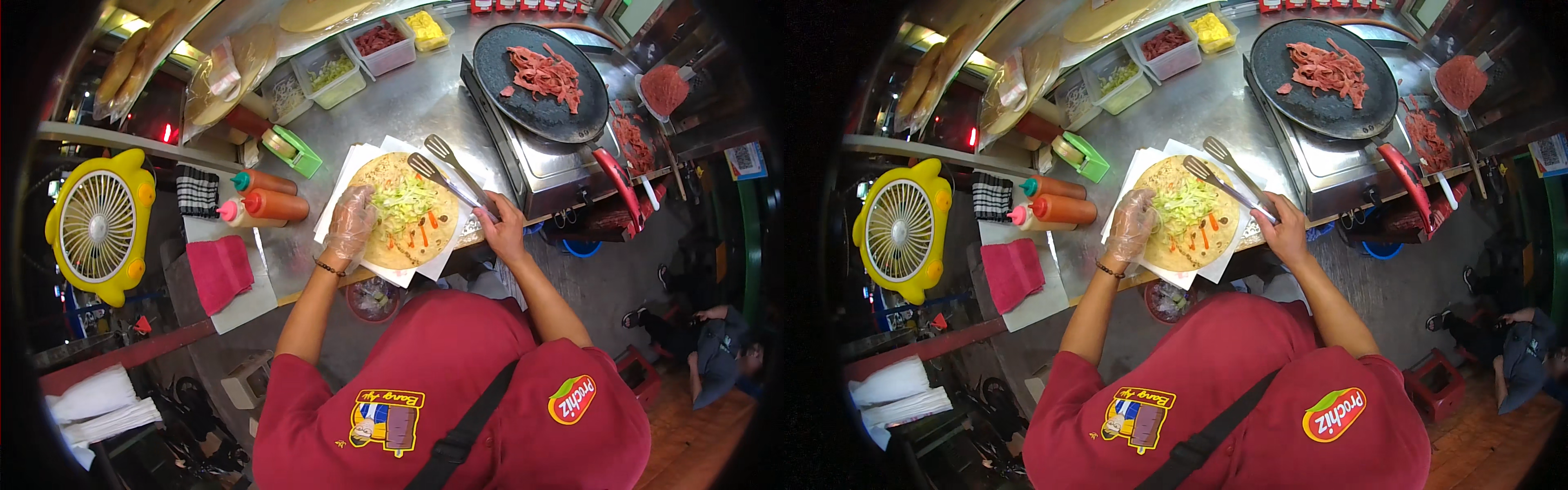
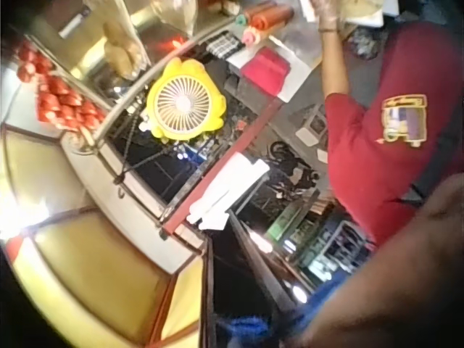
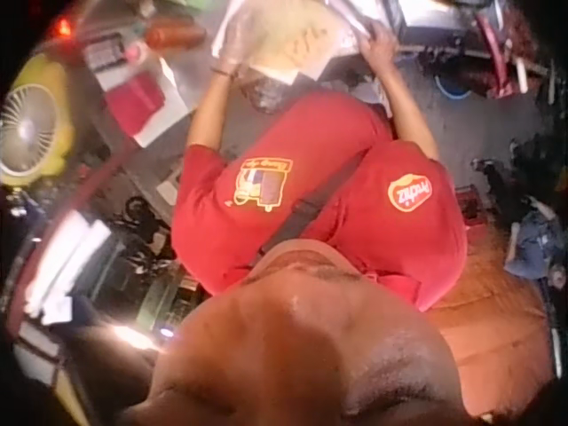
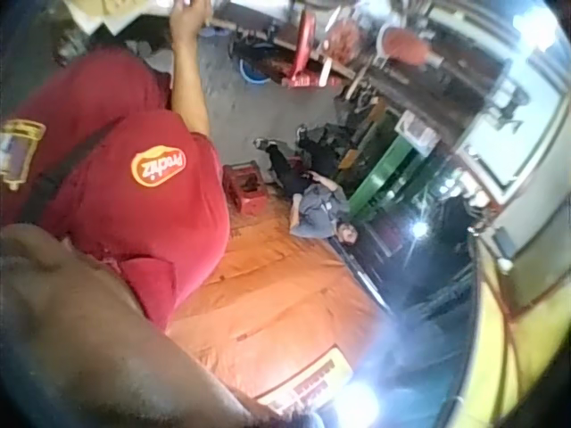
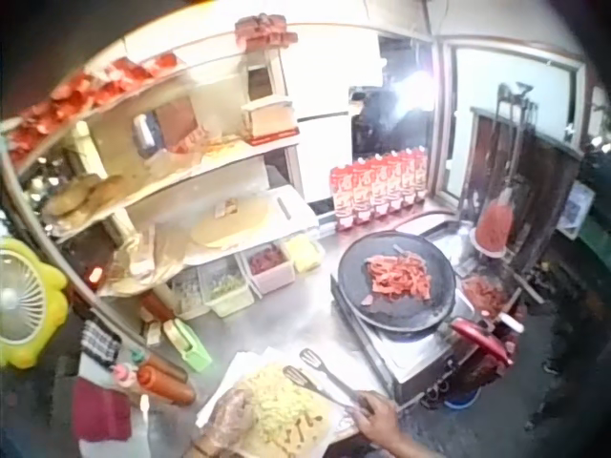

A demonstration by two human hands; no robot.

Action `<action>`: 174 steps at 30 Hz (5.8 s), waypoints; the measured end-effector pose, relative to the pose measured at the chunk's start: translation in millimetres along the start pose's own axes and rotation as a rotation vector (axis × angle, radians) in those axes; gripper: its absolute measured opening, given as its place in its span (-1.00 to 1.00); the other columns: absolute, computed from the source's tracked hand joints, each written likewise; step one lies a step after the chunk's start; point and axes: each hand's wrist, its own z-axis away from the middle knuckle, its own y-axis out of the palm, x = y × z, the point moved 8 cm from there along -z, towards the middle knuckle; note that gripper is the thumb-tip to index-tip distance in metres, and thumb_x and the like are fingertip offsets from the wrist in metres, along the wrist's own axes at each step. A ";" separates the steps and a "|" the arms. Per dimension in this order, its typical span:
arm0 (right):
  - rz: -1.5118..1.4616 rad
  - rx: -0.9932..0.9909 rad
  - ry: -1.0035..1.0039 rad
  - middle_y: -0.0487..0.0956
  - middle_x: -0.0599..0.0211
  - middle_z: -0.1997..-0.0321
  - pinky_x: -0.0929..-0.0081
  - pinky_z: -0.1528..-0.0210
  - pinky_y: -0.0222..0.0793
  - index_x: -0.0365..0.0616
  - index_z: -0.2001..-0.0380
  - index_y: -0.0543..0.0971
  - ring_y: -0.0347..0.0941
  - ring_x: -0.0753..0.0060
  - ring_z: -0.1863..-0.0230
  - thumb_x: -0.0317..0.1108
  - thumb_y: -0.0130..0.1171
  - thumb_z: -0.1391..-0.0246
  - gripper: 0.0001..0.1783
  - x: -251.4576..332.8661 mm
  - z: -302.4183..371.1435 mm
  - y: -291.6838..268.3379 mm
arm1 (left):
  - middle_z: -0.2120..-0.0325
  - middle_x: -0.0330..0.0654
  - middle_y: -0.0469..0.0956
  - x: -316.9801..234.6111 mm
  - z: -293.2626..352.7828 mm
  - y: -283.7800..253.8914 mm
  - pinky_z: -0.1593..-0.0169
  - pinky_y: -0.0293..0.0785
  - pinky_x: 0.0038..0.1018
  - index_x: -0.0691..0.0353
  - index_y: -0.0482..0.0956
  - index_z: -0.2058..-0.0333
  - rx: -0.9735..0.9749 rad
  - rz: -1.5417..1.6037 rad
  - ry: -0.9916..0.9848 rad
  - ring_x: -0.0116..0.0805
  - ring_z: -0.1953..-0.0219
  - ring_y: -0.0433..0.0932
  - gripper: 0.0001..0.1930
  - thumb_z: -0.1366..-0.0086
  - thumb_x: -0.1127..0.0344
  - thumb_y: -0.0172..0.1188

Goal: The person is preparing and assembling kebabs on a street vendor stall.

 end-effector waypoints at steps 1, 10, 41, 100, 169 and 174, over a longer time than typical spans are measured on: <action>0.021 -0.011 -0.012 0.67 -0.07 0.21 0.23 0.16 0.54 -0.35 0.01 0.60 0.66 -0.07 0.22 -0.33 0.44 -0.11 -0.57 2.7 -0.4 -0.1 | 0.10 0.05 0.58 8.8 3.5 -2.2 -0.13 0.48 -0.16 0.27 0.59 -0.01 0.002 -0.015 -0.062 0.07 0.00 0.56 -0.65 -0.23 0.44 0.29; 0.079 -0.058 -0.010 0.67 -0.10 0.22 0.22 0.13 0.52 -0.36 0.04 0.61 0.65 -0.13 0.20 -0.32 0.43 -0.14 -0.60 4.4 -14.6 4.9 | 0.21 0.00 0.62 3.2 -5.0 -22.7 0.07 0.58 -0.22 0.28 0.66 0.17 -0.037 -0.182 0.109 -0.01 0.20 0.65 -0.82 -0.28 0.37 0.30; 0.203 -0.096 -0.025 0.59 0.04 0.33 0.18 0.36 0.46 -0.30 0.02 0.59 0.53 -0.01 0.42 -0.24 0.50 -0.08 -0.51 -22.5 0.3 8.9 | 0.37 -0.30 0.64 94.9 -185.6 -125.3 0.21 0.45 -0.49 0.35 0.70 0.26 -0.748 0.507 -0.205 -0.55 0.31 0.52 -0.83 -0.37 0.34 0.30; 0.616 0.091 -0.368 0.70 -0.01 0.26 -0.03 0.09 0.50 -0.19 0.18 0.72 0.63 -0.19 0.17 0.04 0.31 -0.20 -0.55 -4.9 -260.6 -326.9 | -0.25 0.20 0.36 -163.7 51.9 16.7 -0.33 0.34 -0.14 0.41 0.36 -0.33 -0.695 -0.287 -0.355 0.03 -0.29 0.38 -0.20 -0.25 0.10 0.48; 0.650 -0.115 -0.029 0.71 -0.07 0.29 -0.06 0.19 0.50 -0.16 0.14 0.73 0.66 -0.20 0.21 -0.03 0.30 -0.21 -0.60 -67.2 -165.9 -397.3 | 0.31 -0.07 0.67 -181.9 134.9 318.8 0.20 0.60 -0.32 0.35 0.64 0.19 -0.336 0.590 -0.638 -0.31 0.30 0.66 -0.71 -0.38 0.19 0.31; 0.775 -0.107 -0.095 0.72 0.05 0.26 -0.01 0.03 0.32 -0.13 0.10 0.72 0.61 -0.07 0.11 -0.05 0.40 -0.09 -0.57 -119.1 -113.0 -383.8 | 0.42 -0.02 0.65 -277.8 5.8 300.2 0.21 0.54 -0.30 0.34 0.64 0.21 -0.145 0.458 -0.263 -0.25 0.34 0.65 -0.69 -0.42 0.14 0.26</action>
